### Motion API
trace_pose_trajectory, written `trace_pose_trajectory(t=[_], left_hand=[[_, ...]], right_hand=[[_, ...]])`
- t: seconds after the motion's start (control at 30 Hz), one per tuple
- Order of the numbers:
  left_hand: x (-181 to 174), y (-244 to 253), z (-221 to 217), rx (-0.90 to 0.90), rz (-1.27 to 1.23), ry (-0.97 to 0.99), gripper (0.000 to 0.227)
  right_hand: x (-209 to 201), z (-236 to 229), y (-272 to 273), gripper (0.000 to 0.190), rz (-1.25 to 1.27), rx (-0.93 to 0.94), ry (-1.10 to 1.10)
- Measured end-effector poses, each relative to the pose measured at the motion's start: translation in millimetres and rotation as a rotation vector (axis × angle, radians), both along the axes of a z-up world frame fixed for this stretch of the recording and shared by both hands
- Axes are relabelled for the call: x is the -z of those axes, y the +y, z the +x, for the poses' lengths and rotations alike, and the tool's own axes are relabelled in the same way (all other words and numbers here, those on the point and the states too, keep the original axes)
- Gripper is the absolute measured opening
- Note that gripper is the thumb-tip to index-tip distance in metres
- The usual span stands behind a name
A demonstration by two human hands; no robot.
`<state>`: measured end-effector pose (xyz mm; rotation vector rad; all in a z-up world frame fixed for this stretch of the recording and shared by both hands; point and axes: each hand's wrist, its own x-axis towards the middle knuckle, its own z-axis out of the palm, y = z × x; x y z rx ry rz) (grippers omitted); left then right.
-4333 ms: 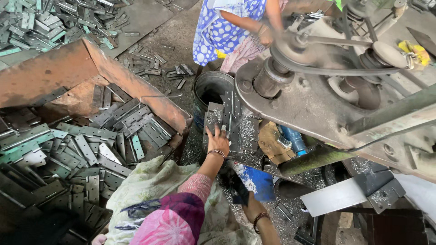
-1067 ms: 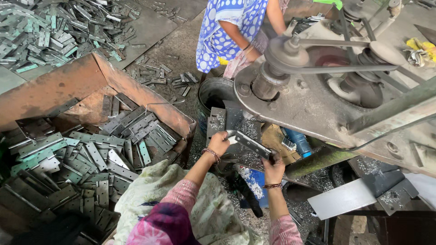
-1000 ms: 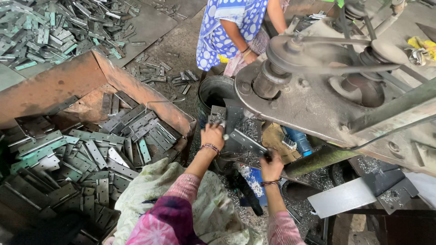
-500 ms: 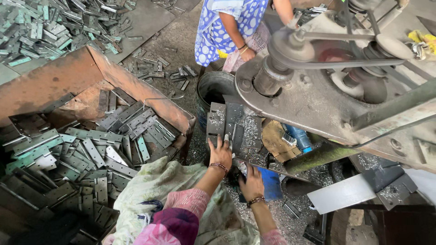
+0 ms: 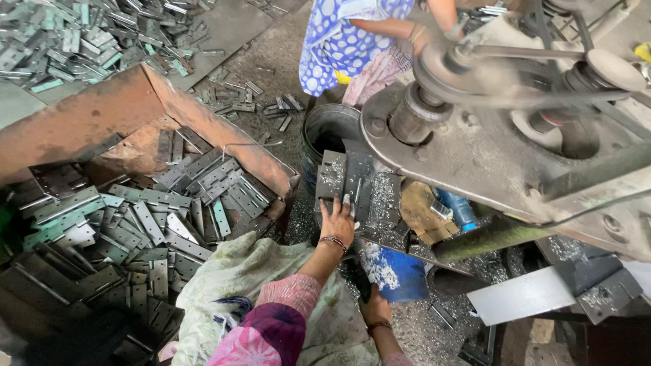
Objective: The person repeatedly places small metal pieces into a press machine, activates the press, and removes the processed pieces. They continue this cycle, handling each piece individually and depositing finished items into a nearby container.
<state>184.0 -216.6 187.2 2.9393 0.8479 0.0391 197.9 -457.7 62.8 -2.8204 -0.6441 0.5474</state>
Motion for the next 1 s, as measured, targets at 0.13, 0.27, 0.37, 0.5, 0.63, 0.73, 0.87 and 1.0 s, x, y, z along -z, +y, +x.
trace_pose_trajectory(t=[0.13,0.27,0.37,0.5,0.63,0.73,0.87,1.0], left_hand=[[-9.2,3.4,0.6,0.034,-0.074,0.091,0.045],[-13.4,9.7,2.6,0.019,-0.076,0.131,0.044],[-15.8,15.0,18.5,-0.008,-0.086,0.141,0.043],[-13.9,21.8,28.6,-0.025,-0.030,0.099,0.044],[-5.1,13.8,11.3,0.028,-0.072,0.156,0.043],[-1.2,-1.3,-5.8,0.010,-0.080,0.060,0.044],[-8.2,3.1,-13.8,0.042,-0.080,0.104,0.044],[-14.6,10.9,1.4,0.037,-0.047,0.079,0.047]], right_hand=[[-18.7,17.7,1.0,0.053,0.007,-0.029,-0.001],[-46.3,36.9,-2.2,0.051,-0.058,-0.117,0.045],[-49.5,36.5,-7.5,0.051,-0.091,-0.112,0.050],[-24.8,12.6,-3.1,0.071,-0.089,-0.028,0.006],[-1.8,5.2,1.2,0.068,-0.079,0.019,0.022],[1.1,7.1,-4.4,0.065,-0.034,-0.006,0.005],[-22.3,23.6,-1.4,0.060,-0.052,-0.062,0.029],[-54.7,33.2,-6.9,0.049,-0.021,-0.146,0.073]])
